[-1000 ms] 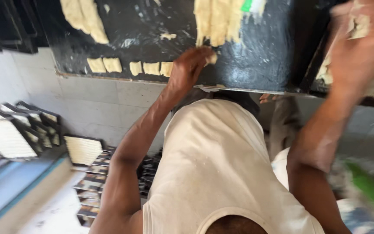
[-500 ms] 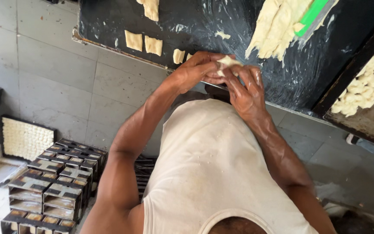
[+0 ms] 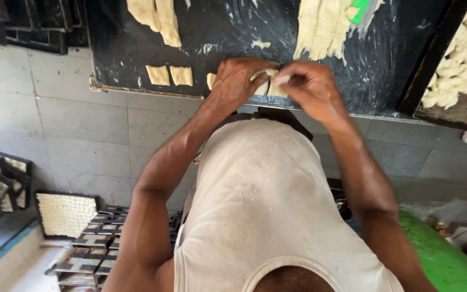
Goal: The person rolls and shapes small pieces of dough by hand on a dark surface and then places them onto a metal baking tray.
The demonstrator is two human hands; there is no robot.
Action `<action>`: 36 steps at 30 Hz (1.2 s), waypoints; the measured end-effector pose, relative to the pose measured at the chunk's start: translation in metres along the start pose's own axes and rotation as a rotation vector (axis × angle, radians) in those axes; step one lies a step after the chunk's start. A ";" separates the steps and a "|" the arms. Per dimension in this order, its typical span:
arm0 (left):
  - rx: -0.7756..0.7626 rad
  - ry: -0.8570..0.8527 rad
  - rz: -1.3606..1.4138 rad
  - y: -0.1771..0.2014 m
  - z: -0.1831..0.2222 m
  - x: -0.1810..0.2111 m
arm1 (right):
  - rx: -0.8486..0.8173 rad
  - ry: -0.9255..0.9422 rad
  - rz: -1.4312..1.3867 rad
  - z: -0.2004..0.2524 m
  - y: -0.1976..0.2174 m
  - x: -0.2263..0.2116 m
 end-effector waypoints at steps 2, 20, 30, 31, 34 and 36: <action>-0.020 0.122 0.036 -0.005 -0.008 -0.013 | -0.596 0.330 -0.099 0.027 -0.011 -0.040; -0.545 0.422 0.935 -0.161 -0.063 0.077 | 0.617 0.206 0.403 0.125 0.116 0.045; -0.264 0.109 0.324 -0.107 -0.111 0.101 | 1.088 0.270 -0.512 0.268 0.268 0.123; -0.217 0.149 0.221 -0.096 -0.110 0.087 | 1.193 0.234 -0.316 0.276 0.281 0.138; -0.167 0.060 -0.048 -0.063 -0.088 0.064 | 1.557 -0.081 0.268 0.287 0.299 0.190; -0.187 0.003 -0.167 -0.052 -0.063 0.055 | 1.512 -0.025 0.338 0.293 0.287 0.204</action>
Point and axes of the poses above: each hand's wrist, its own z-axis away from the middle knuckle, its own y-axis out of the back of the hand, x = y × z, the point moved 7 cm from there along -z, towards the middle knuckle, and after that the axes turned 1 degree about -x, right-handed, at the moved point
